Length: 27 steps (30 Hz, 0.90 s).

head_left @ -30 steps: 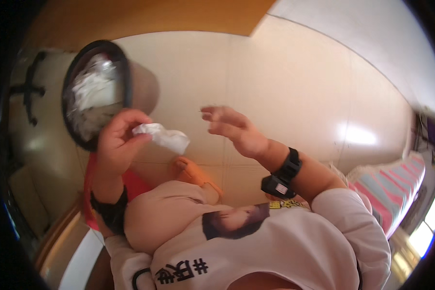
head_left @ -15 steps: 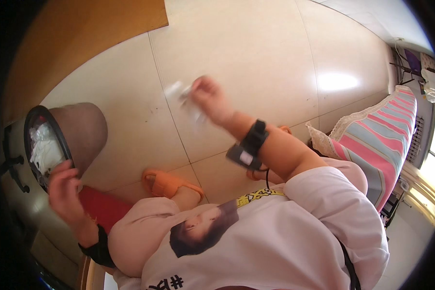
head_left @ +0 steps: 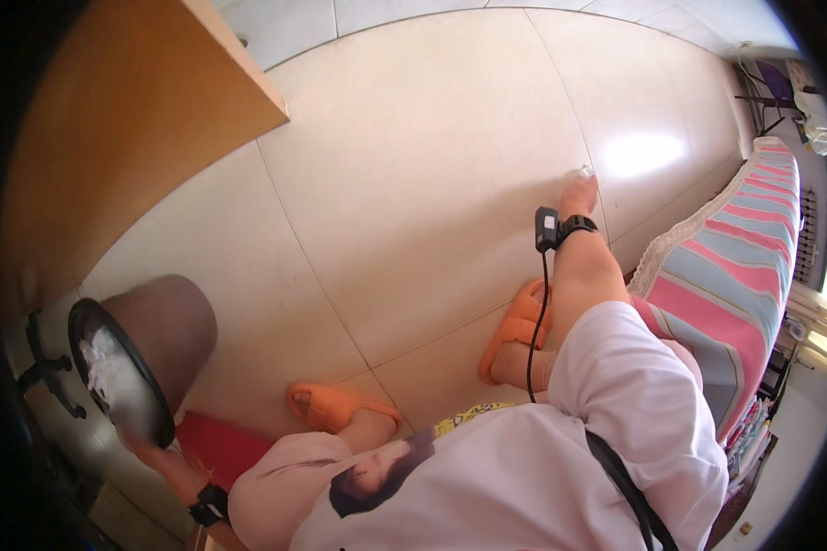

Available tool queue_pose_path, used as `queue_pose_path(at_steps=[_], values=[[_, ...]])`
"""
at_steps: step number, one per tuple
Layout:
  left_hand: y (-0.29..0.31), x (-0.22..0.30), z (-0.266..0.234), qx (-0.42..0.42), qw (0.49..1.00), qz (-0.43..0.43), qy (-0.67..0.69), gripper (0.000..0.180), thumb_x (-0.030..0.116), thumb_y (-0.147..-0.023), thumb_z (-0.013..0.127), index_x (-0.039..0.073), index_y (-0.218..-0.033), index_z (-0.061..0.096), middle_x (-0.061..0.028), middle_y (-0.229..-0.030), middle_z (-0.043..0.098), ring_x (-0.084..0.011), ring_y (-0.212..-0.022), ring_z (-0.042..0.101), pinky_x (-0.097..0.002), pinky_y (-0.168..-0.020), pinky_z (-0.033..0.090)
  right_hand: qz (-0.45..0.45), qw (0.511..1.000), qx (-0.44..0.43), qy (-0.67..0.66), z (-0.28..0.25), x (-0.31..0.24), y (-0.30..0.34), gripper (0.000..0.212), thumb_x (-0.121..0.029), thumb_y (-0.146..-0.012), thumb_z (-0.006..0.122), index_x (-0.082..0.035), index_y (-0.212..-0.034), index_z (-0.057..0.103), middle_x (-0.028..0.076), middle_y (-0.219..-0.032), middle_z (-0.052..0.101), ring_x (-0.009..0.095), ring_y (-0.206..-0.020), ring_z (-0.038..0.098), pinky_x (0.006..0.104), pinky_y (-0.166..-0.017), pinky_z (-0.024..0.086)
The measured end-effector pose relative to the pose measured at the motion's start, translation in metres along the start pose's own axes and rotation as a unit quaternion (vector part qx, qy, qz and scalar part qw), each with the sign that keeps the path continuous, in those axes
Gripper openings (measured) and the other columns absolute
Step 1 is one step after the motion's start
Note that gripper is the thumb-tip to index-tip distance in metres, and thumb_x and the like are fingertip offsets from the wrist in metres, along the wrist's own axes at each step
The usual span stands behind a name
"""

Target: Picking up various pieces of trash and discarded fabric from a bedroom floor and disposing of them in a bin, then wiping the floor with a cloth.

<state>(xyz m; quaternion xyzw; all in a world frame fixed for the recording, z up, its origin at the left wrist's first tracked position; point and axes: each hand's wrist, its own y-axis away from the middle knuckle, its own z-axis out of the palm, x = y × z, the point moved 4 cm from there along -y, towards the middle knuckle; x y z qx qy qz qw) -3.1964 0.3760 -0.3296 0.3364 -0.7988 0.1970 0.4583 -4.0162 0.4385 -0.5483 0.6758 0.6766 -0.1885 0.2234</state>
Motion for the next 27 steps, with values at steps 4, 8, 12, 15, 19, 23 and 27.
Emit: queue_pose_path(at_steps=[4,8,12,15,19,23,27], values=[[-0.015,-0.005,-0.008,0.036,0.996,-0.045,-0.067,0.064,0.044,-0.093,0.04,-0.001,-0.137,0.027,-0.0177,-0.14,0.031,-0.0304,-0.125,0.035,-0.039,-0.103,0.029,0.008,0.985,-0.098,0.139,0.039,-0.018,0.011,0.079,-0.055,-0.083,0.042,-0.004,-0.139,0.02,0.018,-0.148,0.011,0.028,-0.137,0.01,0.0468,-0.109,0.013],[-0.04,-0.035,-0.029,0.03,0.996,-0.067,-0.054,0.068,0.048,-0.092,0.04,-0.001,-0.137,0.026,-0.0188,-0.14,0.029,-0.0315,-0.126,0.034,-0.0407,-0.104,0.029,-0.029,0.982,-0.127,0.136,0.063,-0.067,0.004,0.094,-0.065,-0.082,0.035,0.001,-0.142,0.005,0.019,-0.149,-0.001,0.026,-0.139,-0.006,0.0437,-0.111,-0.001],[-0.05,-0.047,-0.038,-0.024,0.998,-0.034,-0.045,0.062,0.044,-0.094,0.038,-0.001,-0.136,0.028,-0.0184,-0.139,0.031,-0.0314,-0.124,0.036,-0.0409,-0.103,0.03,-0.096,0.973,-0.164,0.132,0.079,-0.11,-0.022,0.092,-0.066,-0.083,0.033,-0.001,-0.142,0.005,0.017,-0.15,-0.002,0.028,-0.139,-0.008,0.0445,-0.11,-0.002],[-0.052,-0.048,-0.03,-0.043,0.997,-0.046,-0.035,0.058,0.04,-0.096,0.037,-0.001,-0.135,0.029,-0.0179,-0.138,0.032,-0.0301,-0.123,0.038,-0.0404,-0.102,0.031,-0.281,0.892,-0.199,0.293,0.113,-0.142,-0.015,0.085,-0.062,-0.085,0.033,-0.004,-0.143,0.01,0.013,-0.15,0.003,0.027,-0.139,-0.003,0.0462,-0.11,0.004],[-0.068,-0.068,-0.072,0.006,0.995,-0.029,-0.092,0.056,0.038,-0.096,0.037,0.0,-0.136,0.029,-0.0161,-0.138,0.032,-0.0275,-0.124,0.037,-0.0397,-0.102,0.03,-0.509,0.798,-0.188,0.26,0.155,-0.174,0.083,0.08,-0.059,-0.087,0.033,-0.003,-0.142,0.014,0.015,-0.149,0.011,0.028,-0.138,0.009,0.0498,-0.109,0.011],[-0.018,-0.009,-0.002,-0.103,0.991,-0.068,-0.057,0.057,0.038,-0.095,0.035,0.003,-0.138,0.023,-0.0144,-0.14,0.028,-0.0283,-0.127,0.03,-0.039,-0.106,0.023,-0.611,0.699,-0.296,0.222,0.14,-0.17,0.216,0.087,-0.064,-0.085,0.033,-0.003,-0.143,0.01,0.015,-0.15,0.008,0.027,-0.139,0.004,0.0455,-0.11,0.004],[-0.027,-0.024,-0.016,-0.029,0.997,-0.07,-0.011,0.053,0.033,-0.095,0.035,0.003,-0.137,0.025,-0.0132,-0.138,0.031,-0.0282,-0.124,0.035,-0.0387,-0.104,0.027,-0.709,0.56,-0.404,0.144,0.116,-0.129,0.36,0.094,-0.071,-0.08,0.033,-0.004,-0.143,0.013,0.011,-0.15,0.013,0.024,-0.138,0.008,0.0422,-0.111,0.002]])
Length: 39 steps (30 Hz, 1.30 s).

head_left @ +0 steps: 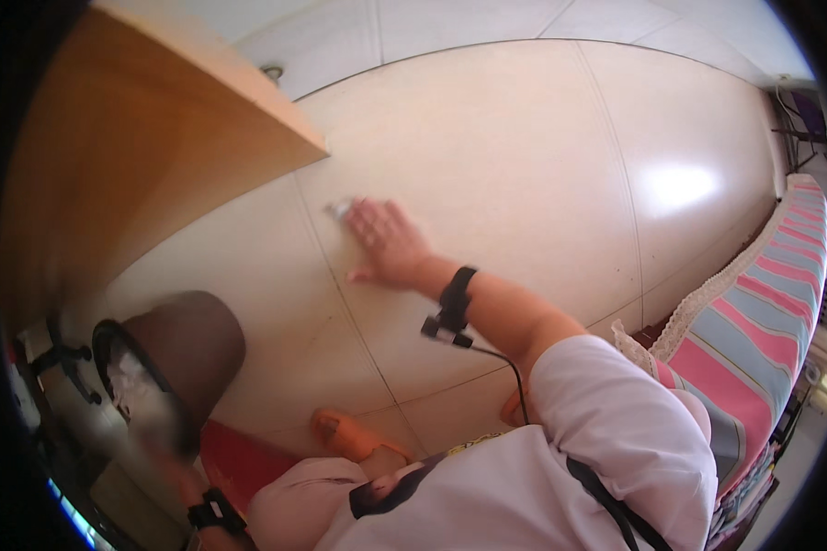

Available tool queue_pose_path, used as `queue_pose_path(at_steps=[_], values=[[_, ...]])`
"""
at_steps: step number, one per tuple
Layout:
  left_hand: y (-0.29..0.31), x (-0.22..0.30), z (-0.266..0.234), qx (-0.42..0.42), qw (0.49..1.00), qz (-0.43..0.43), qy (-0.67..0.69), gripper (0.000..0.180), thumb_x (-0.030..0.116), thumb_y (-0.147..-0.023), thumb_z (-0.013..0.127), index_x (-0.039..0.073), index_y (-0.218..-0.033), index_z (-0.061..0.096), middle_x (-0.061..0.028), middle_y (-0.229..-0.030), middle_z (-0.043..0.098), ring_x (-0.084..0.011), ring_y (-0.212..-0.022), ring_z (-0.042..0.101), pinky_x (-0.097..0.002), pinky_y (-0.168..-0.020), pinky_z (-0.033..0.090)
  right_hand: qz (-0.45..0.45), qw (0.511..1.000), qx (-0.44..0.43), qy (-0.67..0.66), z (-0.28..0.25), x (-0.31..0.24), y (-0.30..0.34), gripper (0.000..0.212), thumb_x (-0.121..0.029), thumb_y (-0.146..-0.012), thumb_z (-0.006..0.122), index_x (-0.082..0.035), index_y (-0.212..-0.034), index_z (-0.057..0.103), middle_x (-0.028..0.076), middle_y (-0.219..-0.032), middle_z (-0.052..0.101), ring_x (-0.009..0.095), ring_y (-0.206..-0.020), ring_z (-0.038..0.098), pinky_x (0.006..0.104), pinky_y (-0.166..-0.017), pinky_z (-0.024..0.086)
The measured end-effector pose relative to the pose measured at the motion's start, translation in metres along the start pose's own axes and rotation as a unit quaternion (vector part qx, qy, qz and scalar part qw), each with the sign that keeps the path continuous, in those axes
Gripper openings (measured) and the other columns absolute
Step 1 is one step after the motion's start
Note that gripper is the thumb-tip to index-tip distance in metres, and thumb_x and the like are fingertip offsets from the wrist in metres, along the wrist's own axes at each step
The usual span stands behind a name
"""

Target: Picking up various pieces of trash and discarded fabric from a bedroom floor and disposing of them in a bin, then wiping the floor with a cloth.

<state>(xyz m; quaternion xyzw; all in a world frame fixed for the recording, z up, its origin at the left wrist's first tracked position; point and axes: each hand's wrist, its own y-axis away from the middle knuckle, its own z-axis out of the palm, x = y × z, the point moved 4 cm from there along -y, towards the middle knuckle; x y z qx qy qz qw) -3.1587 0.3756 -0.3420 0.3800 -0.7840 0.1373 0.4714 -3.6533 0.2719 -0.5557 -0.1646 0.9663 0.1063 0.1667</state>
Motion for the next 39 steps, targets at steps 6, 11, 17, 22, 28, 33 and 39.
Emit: queue_pose_path(at_steps=[6,11,17,22,28,33,39], values=[[0.0,0.001,0.009,0.002,0.997,-0.043,0.059,0.05,0.022,-0.093,0.04,0.005,-0.138,0.026,-0.0119,-0.137,0.034,-0.0273,-0.121,0.039,-0.0391,-0.099,0.034,-0.131,0.987,0.03,-0.087,0.032,-0.08,0.015,0.055,-0.034,-0.089,0.043,-0.004,-0.135,0.034,0.012,-0.143,0.028,0.024,-0.134,0.023,0.0379,-0.11,0.015],[-0.011,-0.011,-0.004,0.024,0.998,-0.005,0.056,0.051,0.015,-0.092,0.044,0.007,-0.139,0.025,-0.0145,-0.137,0.034,-0.0282,-0.12,0.041,-0.0388,-0.096,0.038,-0.033,0.942,0.224,-0.246,0.011,0.003,0.004,0.033,-0.005,-0.082,0.045,-0.007,-0.113,0.057,0.012,-0.121,0.055,0.029,-0.109,0.053,0.0347,-0.091,0.043],[-0.035,-0.034,-0.024,-0.014,1.0,0.024,-0.015,0.055,0.018,-0.09,0.047,0.003,-0.138,0.024,-0.0162,-0.136,0.034,-0.0284,-0.121,0.039,-0.0377,-0.099,0.034,0.253,0.855,0.38,-0.245,-0.074,0.143,-0.068,0.02,-0.012,-0.083,0.051,-0.013,-0.097,0.065,0.015,-0.098,0.062,0.032,-0.09,0.059,0.0393,-0.079,0.046],[-0.038,-0.057,-0.053,0.01,0.996,0.024,-0.082,0.055,0.023,-0.093,0.044,0.005,-0.14,0.021,-0.0138,-0.14,0.031,-0.0282,-0.123,0.037,-0.0389,-0.1,0.034,0.242,0.843,0.416,-0.238,-0.104,0.156,-0.12,0.019,-0.008,-0.08,0.054,-0.016,-0.089,0.069,0.008,-0.095,0.057,0.026,-0.088,0.057,0.0354,-0.076,0.047],[-0.033,-0.048,-0.041,-0.012,1.0,-0.023,0.007,0.052,0.036,-0.097,0.03,0.006,-0.139,0.023,-0.0099,-0.141,0.031,-0.0275,-0.125,0.035,-0.0384,-0.102,0.031,0.072,0.923,0.339,-0.168,-0.097,0.13,-0.174,0.023,-0.003,-0.076,0.052,-0.012,-0.09,0.068,0.01,-0.102,0.057,0.029,-0.095,0.056,0.0352,-0.081,0.047],[-0.027,-0.034,-0.006,-0.106,0.949,-0.115,0.272,0.046,0.026,-0.097,0.037,0.007,-0.137,0.026,-0.0119,-0.135,0.036,-0.0254,-0.12,0.04,-0.037,-0.099,0.035,-0.03,0.95,0.282,-0.127,-0.068,0.119,-0.168,0.036,0.002,-0.073,0.049,-0.01,-0.103,0.063,0.011,-0.113,0.054,0.03,-0.103,0.052,0.0352,-0.088,0.045],[-0.031,-0.045,-0.041,-0.01,0.996,-0.065,0.066,0.049,0.035,-0.098,0.028,0.006,-0.137,0.026,-0.0111,-0.136,0.035,-0.0261,-0.121,0.039,-0.0366,-0.1,0.034,-0.188,0.969,0.071,-0.143,-0.051,0.093,-0.087,0.037,0.003,-0.07,0.053,-0.009,-0.104,0.062,0.007,-0.107,0.056,0.028,-0.101,0.051,0.0345,-0.088,0.045]])
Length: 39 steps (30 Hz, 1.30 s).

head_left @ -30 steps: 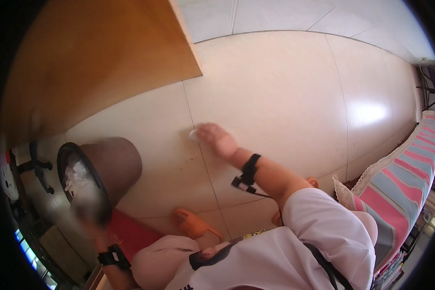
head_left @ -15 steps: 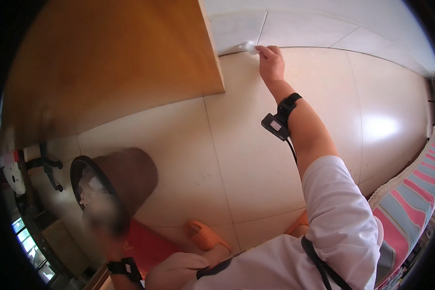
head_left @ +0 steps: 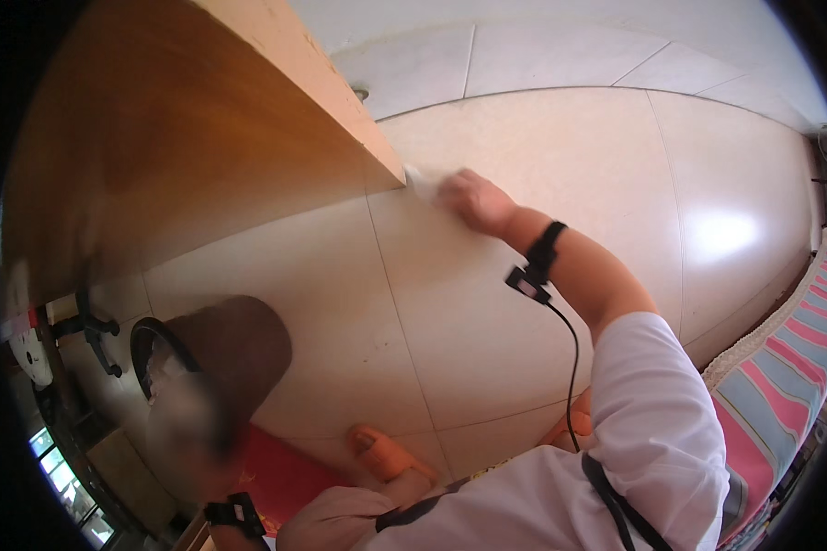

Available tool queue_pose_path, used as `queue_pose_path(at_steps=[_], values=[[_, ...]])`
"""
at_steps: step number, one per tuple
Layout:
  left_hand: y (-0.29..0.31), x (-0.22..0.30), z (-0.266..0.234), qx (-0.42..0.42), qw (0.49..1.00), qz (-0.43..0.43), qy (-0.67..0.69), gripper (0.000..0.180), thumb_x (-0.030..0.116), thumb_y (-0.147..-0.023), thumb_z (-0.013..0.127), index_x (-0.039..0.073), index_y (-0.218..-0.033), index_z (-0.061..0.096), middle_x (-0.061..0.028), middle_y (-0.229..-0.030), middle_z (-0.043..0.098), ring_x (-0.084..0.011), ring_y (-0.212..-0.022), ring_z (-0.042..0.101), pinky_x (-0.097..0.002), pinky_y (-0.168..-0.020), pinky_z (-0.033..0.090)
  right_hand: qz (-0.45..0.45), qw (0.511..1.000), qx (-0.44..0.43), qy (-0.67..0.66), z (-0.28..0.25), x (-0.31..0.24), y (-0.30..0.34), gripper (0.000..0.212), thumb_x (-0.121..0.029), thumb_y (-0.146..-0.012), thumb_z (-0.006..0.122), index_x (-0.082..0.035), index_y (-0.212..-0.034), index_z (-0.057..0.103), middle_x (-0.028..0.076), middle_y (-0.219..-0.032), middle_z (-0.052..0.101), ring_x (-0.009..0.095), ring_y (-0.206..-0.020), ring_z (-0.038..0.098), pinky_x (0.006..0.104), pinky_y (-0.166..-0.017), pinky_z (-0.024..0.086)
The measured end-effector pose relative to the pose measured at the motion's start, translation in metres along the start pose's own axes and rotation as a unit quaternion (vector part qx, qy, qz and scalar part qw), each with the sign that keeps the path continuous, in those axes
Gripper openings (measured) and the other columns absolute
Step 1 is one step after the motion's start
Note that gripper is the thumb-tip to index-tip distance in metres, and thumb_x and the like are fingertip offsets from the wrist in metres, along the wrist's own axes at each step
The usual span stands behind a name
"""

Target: Picking up various pieces of trash and discarded fabric from a bedroom floor and disposing of them in a bin, then wiping the floor with a cloth.

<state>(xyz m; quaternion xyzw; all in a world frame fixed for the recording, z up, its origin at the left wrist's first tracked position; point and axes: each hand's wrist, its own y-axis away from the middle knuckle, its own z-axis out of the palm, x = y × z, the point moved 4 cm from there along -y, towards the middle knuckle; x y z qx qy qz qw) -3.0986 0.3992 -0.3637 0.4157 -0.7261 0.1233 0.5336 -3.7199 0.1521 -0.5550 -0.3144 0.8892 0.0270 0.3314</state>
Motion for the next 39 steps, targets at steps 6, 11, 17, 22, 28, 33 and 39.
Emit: queue_pose_path(at_steps=[6,11,17,22,28,33,39], values=[[0.013,0.014,0.024,-0.006,1.0,-0.02,0.013,0.051,0.036,-0.098,0.027,0.006,-0.139,0.025,-0.0117,-0.14,0.031,-0.0261,-0.123,0.038,-0.0365,-0.101,0.033,0.114,0.992,0.047,0.025,-0.049,0.01,-0.048,0.029,-0.009,-0.087,0.045,-0.01,-0.114,0.056,0.009,-0.117,0.051,0.027,-0.108,0.048,0.035,-0.091,0.042],[-0.001,0.002,-0.001,0.022,0.998,-0.047,0.027,0.059,0.045,-0.097,0.024,0.003,-0.138,0.027,-0.0111,-0.141,0.031,-0.0246,-0.125,0.035,-0.0353,-0.103,0.03,-0.047,0.981,-0.057,0.177,-0.016,0.04,-0.078,0.046,-0.029,-0.091,0.044,-0.011,-0.132,0.04,0.007,-0.139,0.035,0.021,-0.131,0.027,0.0342,-0.107,0.022],[0.019,0.017,0.016,0.008,1.0,-0.023,-0.003,0.06,0.046,-0.096,0.024,0.004,-0.138,0.028,-0.0093,-0.138,0.036,-0.0239,-0.123,0.038,-0.0352,-0.101,0.031,0.111,0.965,-0.12,0.206,-0.062,0.093,-0.027,0.059,-0.044,-0.09,0.041,-0.012,-0.139,0.03,0.007,-0.147,0.023,0.02,-0.137,0.014,0.0356,-0.111,0.01],[0.023,0.022,0.035,-0.011,0.998,-0.056,-0.003,0.059,0.047,-0.096,0.024,0.005,-0.137,0.029,-0.0086,-0.136,0.037,-0.024,-0.12,0.04,-0.0352,-0.101,0.033,0.274,0.942,0.003,0.192,-0.094,0.119,0.044,0.058,-0.044,-0.091,0.038,-0.012,-0.139,0.03,0.007,-0.147,0.024,0.019,-0.137,0.015,0.0351,-0.111,0.011],[-0.012,0.001,0.008,-0.048,0.998,0.003,-0.051,0.057,0.033,-0.092,0.041,0.009,-0.14,0.022,-0.0084,-0.139,0.032,-0.0253,-0.123,0.036,-0.0378,-0.103,0.03,0.394,0.858,0.233,0.233,-0.073,0.086,0.127,0.041,-0.016,-0.085,0.048,-0.003,-0.124,0.047,0.013,-0.133,0.042,0.027,-0.126,0.036,0.0395,-0.101,0.03],[0.029,0.034,0.045,-0.018,0.994,0.02,-0.105,0.051,0.03,-0.097,0.032,0.01,-0.142,0.018,-0.0085,-0.144,0.025,-0.0261,-0.127,0.032,-0.0381,-0.106,0.026,0.287,0.898,0.308,0.129,-0.063,0.018,0.138,0.029,0.0,-0.076,0.051,-0.006,-0.102,0.063,0.011,-0.104,0.062,0.03,-0.099,0.056,0.0382,-0.087,0.044],[0.033,0.033,0.031,0.006,0.996,0.017,-0.089,0.06,0.026,-0.089,0.05,0.008,-0.139,0.022,-0.0088,-0.135,0.035,-0.0241,-0.121,0.036,-0.0366,-0.102,0.029,0.437,0.728,0.521,0.09,-0.136,0.112,0.175,0.03,-0.001,-0.083,0.046,-0.011,-0.104,0.064,0.013,-0.098,0.063,0.028,-0.091,0.06,0.0351,-0.08,0.047]])
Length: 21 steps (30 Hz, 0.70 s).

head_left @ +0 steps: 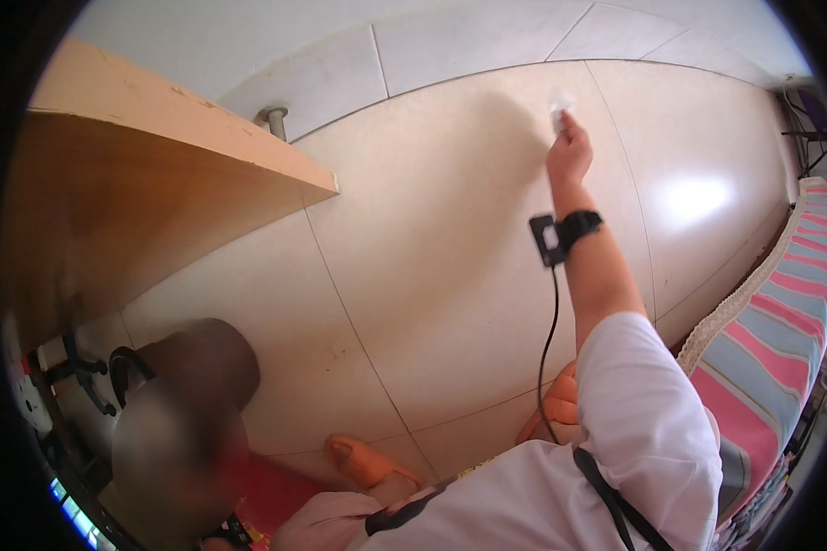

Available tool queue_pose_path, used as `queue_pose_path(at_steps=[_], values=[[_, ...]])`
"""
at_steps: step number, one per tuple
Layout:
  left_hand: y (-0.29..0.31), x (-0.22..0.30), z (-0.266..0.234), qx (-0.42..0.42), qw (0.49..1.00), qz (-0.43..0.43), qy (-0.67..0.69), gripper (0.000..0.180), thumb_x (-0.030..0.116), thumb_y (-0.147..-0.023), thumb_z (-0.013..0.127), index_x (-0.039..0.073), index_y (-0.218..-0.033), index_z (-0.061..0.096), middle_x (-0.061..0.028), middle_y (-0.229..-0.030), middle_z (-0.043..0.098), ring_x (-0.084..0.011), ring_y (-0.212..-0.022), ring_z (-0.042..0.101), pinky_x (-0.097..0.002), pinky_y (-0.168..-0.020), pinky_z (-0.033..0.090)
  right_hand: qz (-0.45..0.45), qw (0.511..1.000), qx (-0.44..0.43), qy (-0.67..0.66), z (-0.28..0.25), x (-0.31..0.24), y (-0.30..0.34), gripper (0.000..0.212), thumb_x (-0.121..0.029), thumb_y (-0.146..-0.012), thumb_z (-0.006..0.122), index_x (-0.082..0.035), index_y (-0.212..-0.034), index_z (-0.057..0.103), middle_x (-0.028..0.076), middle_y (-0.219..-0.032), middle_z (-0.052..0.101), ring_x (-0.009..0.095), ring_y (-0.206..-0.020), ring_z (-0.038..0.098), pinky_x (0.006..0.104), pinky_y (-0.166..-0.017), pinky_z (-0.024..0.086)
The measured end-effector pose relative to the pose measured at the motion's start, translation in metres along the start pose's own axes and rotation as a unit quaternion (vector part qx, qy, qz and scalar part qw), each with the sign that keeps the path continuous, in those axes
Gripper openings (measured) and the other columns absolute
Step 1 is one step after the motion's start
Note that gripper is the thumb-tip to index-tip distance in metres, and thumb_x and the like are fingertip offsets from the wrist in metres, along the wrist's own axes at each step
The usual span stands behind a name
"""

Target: Picking up various pieces of trash and discarded fabric from a bedroom floor and disposing of them in a bin, then wiping the floor with a cloth.

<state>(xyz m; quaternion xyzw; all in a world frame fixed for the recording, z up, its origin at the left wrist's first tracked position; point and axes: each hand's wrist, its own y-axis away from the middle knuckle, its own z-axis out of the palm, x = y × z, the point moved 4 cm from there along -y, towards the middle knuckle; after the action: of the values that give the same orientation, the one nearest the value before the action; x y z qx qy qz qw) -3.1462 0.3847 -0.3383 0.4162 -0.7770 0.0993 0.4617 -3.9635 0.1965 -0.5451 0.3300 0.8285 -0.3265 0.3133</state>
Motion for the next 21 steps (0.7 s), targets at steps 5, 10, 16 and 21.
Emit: queue_pose_path(at_steps=[5,10,16,21], values=[[-0.009,-0.011,-0.008,-0.023,0.999,0.03,-0.031,0.048,0.028,-0.089,0.05,0.01,-0.131,0.035,-0.0069,-0.123,0.041,-0.0219,-0.112,0.041,-0.0339,-0.095,0.034,-0.041,0.936,-0.229,0.264,0.072,0.03,-0.045,0.06,-0.044,-0.09,0.039,-0.005,-0.135,0.033,0.011,-0.143,0.027,0.022,-0.133,0.023,0.0439,-0.105,0.022],[0.013,0.013,0.01,-0.054,0.997,0.011,-0.049,0.043,0.027,-0.09,0.049,0.009,-0.127,0.037,-0.006,-0.116,0.044,-0.02,-0.107,0.043,-0.0324,-0.092,0.036,-0.222,0.836,-0.367,0.34,0.127,-0.097,0.04,0.073,-0.058,-0.09,0.025,-0.008,-0.143,0.016,0.008,-0.151,0.008,0.02,-0.139,0.005,0.0446,-0.11,0.007],[0.003,0.009,0.011,-0.087,0.995,0.013,-0.048,0.05,0.026,-0.088,0.054,0.009,-0.13,0.035,-0.0055,-0.114,0.045,-0.0206,-0.107,0.045,-0.0337,-0.094,0.036,-0.397,0.757,-0.462,0.234,0.139,-0.154,0.147,0.073,-0.06,-0.089,0.025,-0.011,-0.143,0.016,0.007,-0.15,0.012,0.02,-0.139,0.007,0.0436,-0.111,0.005],[-0.01,-0.011,-0.005,0.022,0.998,0.032,-0.046,0.058,0.022,-0.088,0.055,0.007,-0.136,0.027,-0.0083,-0.126,0.041,-0.0221,-0.112,0.044,-0.0335,-0.094,0.038,-0.483,0.718,-0.483,0.136,0.084,-0.156,0.24,0.07,-0.054,-0.088,0.038,-0.01,-0.141,0.024,0.006,-0.149,0.019,0.019,-0.138,0.012,0.0414,-0.111,0.008]])
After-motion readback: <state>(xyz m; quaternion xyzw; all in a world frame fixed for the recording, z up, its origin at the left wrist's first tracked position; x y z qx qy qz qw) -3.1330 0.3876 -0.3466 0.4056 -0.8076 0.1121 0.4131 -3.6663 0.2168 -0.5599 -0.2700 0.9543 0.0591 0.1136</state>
